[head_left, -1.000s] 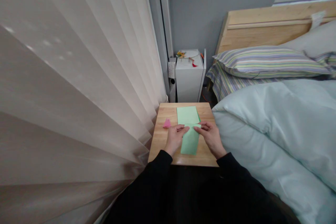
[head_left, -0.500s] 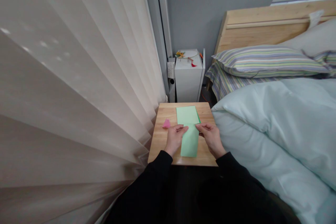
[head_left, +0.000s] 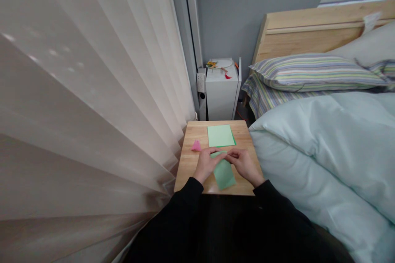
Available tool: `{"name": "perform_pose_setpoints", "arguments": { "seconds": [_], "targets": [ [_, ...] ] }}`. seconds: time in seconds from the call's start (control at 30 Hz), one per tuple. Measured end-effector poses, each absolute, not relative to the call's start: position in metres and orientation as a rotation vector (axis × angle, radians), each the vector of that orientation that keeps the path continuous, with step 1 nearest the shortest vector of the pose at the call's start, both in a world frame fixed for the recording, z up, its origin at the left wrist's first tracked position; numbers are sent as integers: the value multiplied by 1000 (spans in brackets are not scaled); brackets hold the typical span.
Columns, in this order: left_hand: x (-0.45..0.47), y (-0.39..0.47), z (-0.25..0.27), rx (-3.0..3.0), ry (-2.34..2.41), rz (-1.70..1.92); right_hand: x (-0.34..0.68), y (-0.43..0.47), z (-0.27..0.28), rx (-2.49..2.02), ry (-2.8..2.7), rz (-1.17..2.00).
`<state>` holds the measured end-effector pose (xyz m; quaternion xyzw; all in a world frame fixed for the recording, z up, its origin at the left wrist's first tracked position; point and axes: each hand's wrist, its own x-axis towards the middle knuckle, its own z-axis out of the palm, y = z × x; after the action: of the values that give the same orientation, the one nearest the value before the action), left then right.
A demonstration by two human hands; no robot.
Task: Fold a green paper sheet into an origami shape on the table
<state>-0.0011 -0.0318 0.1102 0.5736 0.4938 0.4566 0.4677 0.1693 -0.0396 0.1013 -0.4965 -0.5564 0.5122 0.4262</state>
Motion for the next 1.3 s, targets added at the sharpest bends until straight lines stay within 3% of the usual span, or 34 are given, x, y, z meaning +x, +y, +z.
{"name": "perform_pose_setpoints", "arguments": {
  "seconds": [0.23, 0.5, 0.7, 0.93, 1.07, 1.3],
  "targets": [
    [1, -33, 112, 1406, 1187, 1112, 169, -41, 100, -1250, -1547, 1266],
    [-20, -20, 112, 930, 1312, 1508, 180, -36, 106, -1284, -1459, 1340],
    [-30, -19, 117, 694, 1281, 1598, 192, -30, 104, -1254, -1387, 1331],
    [-34, -21, 110, 1216, 1303, 1147, 211, -21, 117, -1333, -1182, 1000],
    [-21, -31, 113, 1566, 1244, 1186, 204, -24, 125, -1263, -1382, 1001],
    [0, -40, 114, 1544, 1103, 933, 191, -29, 131, -1258, -1503, 917]
  ]
}}
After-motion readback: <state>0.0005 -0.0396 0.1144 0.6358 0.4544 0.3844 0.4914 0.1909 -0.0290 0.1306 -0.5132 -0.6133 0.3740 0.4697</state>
